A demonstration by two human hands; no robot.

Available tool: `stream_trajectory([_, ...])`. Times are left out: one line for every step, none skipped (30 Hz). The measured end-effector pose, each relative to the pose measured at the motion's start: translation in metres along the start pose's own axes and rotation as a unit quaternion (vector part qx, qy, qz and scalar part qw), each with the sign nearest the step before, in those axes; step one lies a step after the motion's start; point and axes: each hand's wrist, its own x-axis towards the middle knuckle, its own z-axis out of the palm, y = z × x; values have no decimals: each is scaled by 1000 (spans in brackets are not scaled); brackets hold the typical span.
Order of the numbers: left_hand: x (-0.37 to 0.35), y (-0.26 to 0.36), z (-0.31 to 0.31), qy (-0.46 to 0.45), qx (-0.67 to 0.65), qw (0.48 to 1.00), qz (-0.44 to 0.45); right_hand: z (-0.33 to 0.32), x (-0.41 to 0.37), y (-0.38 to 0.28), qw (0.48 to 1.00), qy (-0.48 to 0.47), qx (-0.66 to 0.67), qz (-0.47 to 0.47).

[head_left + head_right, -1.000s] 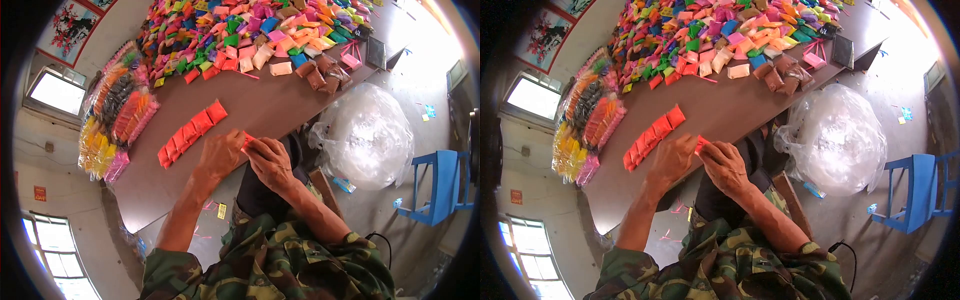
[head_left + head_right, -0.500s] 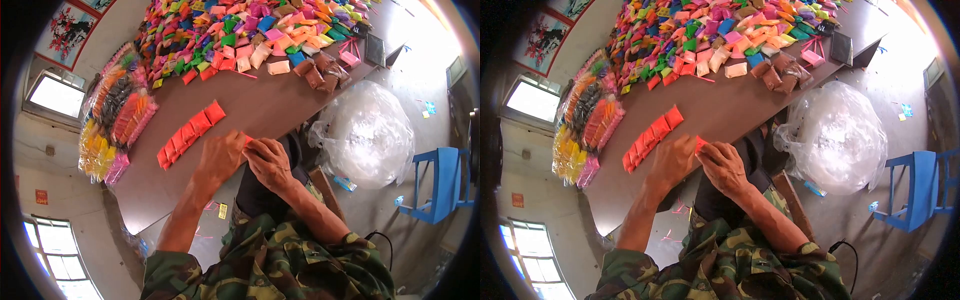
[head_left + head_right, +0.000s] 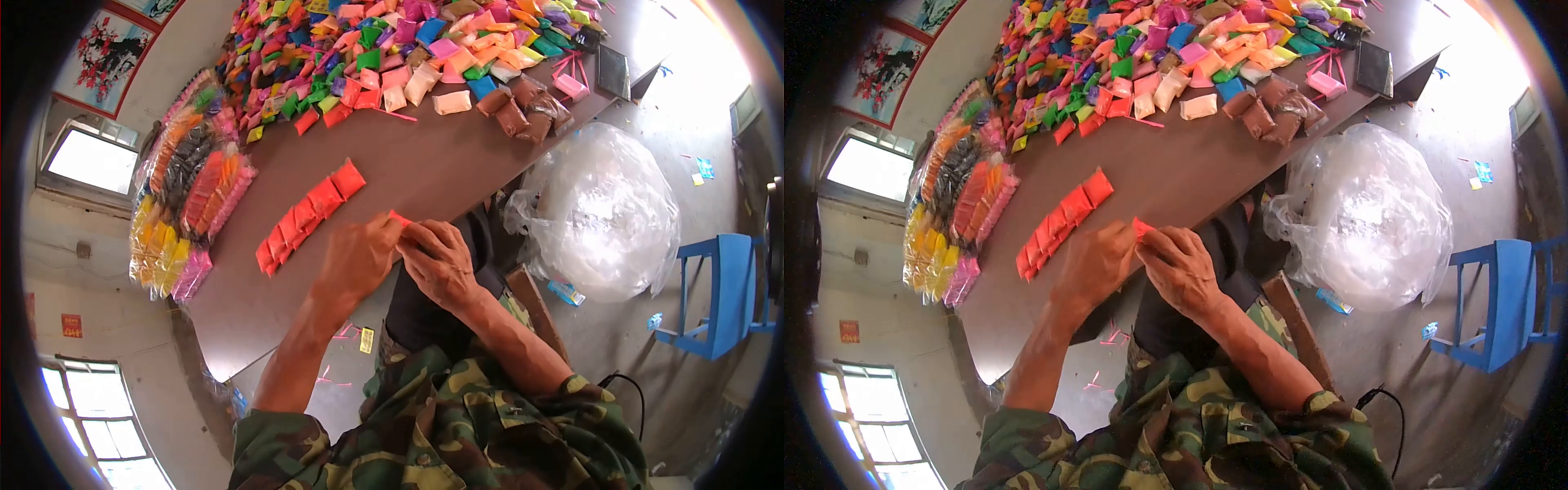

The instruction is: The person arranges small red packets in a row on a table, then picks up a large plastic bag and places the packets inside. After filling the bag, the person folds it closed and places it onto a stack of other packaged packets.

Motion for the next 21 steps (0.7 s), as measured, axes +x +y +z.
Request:
stream_trajectory([1,-3,2,-3,5,1000,-5,0,1,0,1000,-1,0,-3])
stream_trajectory([4,-6,5,-5,10,1000,-6,0,3,1,1000,0,-4,-6])
stream_trajectory([6,-10,10,-7,10,1000,-15,-1,2,1,1000,1,-5,-1])
stream_trajectory([7,-16,13,-7,9,1000,-25,0,2,0,1000,0,-6,3])
stream_trajectory([9,-21,14,-6,9,999,-34,0,3,1,1000,2,-8,5])
stream_trajectory([8,-22,12,5,-7,999,-33,0,4,2,1000,7,-8,4])
stream_trajectory([6,-22,9,14,-24,999,-31,0,5,1,1000,11,-9,7])
stream_trajectory([3,-20,8,20,-42,998,-31,0,3,0,1000,14,-8,11])
stream_trajectory([1,-16,7,22,-51,998,-29,-1,2,-1,1000,12,-5,14])
stream_trajectory([0,-12,4,25,-59,998,-28,-2,4,-1,1000,11,-2,15])
stream_trajectory([-2,-10,3,30,-67,997,-27,-2,5,-2,1000,10,2,14])
stream_trajectory([-4,-12,6,30,-68,997,-35,-2,5,-3,1000,8,4,13])
stream_trajectory([-3,-16,11,31,-68,996,-40,-1,6,-2,1000,8,4,10])
stream_trajectory([-1,-18,15,33,-70,996,-44,-2,6,-1,1000,9,2,8])
stream_trajectory([2,-20,16,32,-62,996,-51,-2,6,0,1000,8,-2,9])
stream_trajectory([4,-22,17,31,-55,996,-60,-2,4,0,1000,5,-4,10])
stream_trajectory([4,-24,17,30,-46,996,-70,-1,3,0,1000,3,-5,11])
stream_trajectory([3,-24,15,38,-54,996,-60,-1,4,0,1000,6,-3,10])
stream_trajectory([3,-22,12,44,-61,996,-50,-1,5,0,1000,11,-1,11])
stream_trajectory([0,-20,11,47,-70,996,-39,-2,3,-1,1000,13,1,15])
stream_trajectory([-3,-16,11,40,-72,996,-37,-2,2,-2,1000,12,2,20])
